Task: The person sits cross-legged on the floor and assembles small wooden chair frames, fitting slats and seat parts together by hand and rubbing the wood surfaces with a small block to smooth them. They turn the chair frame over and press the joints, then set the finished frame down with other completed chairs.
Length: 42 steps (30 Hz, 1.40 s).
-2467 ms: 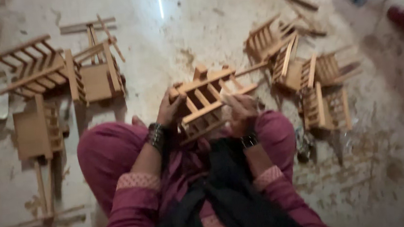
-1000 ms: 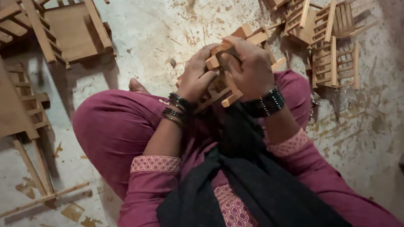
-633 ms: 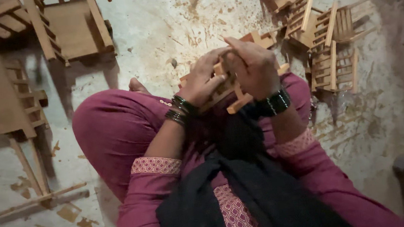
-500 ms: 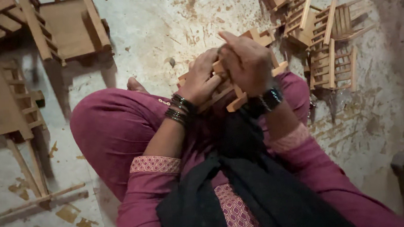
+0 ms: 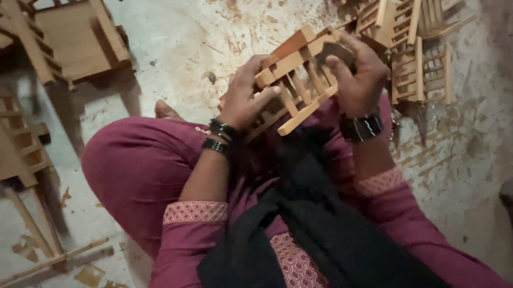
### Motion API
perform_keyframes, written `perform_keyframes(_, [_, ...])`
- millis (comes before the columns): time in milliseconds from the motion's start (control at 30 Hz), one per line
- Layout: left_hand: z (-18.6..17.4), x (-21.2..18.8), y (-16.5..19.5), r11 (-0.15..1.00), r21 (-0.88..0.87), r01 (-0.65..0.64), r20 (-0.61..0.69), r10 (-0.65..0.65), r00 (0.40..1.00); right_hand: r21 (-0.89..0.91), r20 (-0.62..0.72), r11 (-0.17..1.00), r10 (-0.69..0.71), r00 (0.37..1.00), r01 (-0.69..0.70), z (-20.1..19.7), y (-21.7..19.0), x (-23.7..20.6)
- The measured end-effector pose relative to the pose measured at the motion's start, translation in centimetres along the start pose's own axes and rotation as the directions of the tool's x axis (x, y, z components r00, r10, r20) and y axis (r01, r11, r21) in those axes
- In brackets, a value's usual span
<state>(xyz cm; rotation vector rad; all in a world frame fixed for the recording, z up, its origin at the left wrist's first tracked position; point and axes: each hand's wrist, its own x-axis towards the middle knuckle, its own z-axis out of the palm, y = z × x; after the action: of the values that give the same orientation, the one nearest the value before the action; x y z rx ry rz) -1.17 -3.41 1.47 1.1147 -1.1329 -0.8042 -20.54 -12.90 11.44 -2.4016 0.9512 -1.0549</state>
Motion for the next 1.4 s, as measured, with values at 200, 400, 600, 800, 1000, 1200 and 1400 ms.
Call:
perform_keyframes(200, [-0.6,-0.4,0.4,0.999,0.043,-0.023,-0.003,0.023,1.000,-0.229,0.253,0.901,-0.311,0.916,0.369,1.6,-3.2,0.3])
perform_keyframes(400, [-0.5,-0.4,0.2,0.999,0.037,-0.031,-0.017,0.031,0.999,-0.275,0.249,0.886,-0.309,0.918,0.373,1.5,-1.8,1.3])
perform_keyframes(600, [-0.7,-0.5,0.5,0.999,0.041,-0.005,-0.008,0.005,1.000,-0.147,0.248,0.897,-0.376,0.893,0.418,2.4,-1.6,0.6])
perform_keyframes(800, [-0.7,-0.5,0.4,0.998,0.060,-0.027,-0.003,0.027,1.000,-0.214,0.254,0.922,-0.266,0.930,0.322,2.9,-2.8,0.0])
perform_keyframes(1000, [-0.6,-0.6,0.2,0.999,0.049,-0.013,-0.009,0.013,1.000,-0.210,0.280,0.927,-0.248,0.927,0.311,1.5,-0.5,0.4])
perform_keyframes(1200, [-0.8,-0.6,0.2,0.999,0.044,-0.026,-0.019,0.027,0.999,-0.287,0.260,0.918,-0.201,0.944,0.274,2.0,3.4,0.3])
perform_keyframes(1400, [-0.9,-0.8,0.6,1.000,-0.005,0.007,-0.013,-0.007,1.000,-0.266,0.251,0.888,-0.311,0.917,0.374,2.5,5.3,-1.5])
